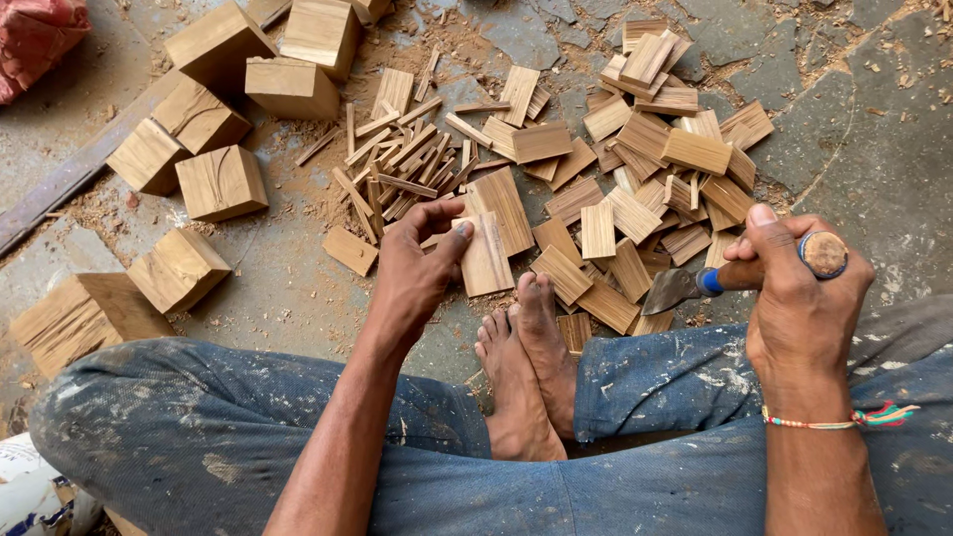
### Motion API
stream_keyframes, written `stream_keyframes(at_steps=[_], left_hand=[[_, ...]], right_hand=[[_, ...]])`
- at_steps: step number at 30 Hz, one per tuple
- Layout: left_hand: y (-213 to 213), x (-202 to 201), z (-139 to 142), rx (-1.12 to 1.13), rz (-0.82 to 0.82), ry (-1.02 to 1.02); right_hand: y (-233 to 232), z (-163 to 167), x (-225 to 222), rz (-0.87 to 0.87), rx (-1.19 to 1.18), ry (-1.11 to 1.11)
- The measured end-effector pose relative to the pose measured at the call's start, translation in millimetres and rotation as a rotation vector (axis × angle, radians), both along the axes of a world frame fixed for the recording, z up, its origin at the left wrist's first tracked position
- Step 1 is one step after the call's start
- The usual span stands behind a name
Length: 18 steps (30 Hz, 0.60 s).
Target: The person chisels and carves small blocks of wood by hand using a chisel, removing shavings and splitting the pieces while sitting on the floor.
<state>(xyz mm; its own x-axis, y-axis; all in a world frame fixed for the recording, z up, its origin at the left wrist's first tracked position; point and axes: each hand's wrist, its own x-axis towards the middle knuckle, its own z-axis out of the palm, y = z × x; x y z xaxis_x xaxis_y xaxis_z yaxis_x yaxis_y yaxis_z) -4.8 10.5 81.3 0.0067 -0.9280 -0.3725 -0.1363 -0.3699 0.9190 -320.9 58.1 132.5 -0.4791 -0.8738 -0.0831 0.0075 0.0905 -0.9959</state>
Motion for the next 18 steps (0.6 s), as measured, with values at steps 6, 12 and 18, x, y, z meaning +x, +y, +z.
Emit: stream_keyframes(at_steps=[6, 12, 18], left_hand=[[-5.4, -3.2, -14.6, 0.177, 0.027, 0.135], [-7.3, -5.5, -17.6, 0.309, 0.035, 0.189], [-7.0, -6.0, -13.9, 0.170, -0.023, 0.046]], right_hand=[[-0.5, 0.4, -0.5, 0.020, -0.009, 0.029], [-0.3, 1.6, -0.6, 0.020, -0.014, 0.015], [0.1, 3.0, -1.3, 0.038, -0.012, 0.034]])
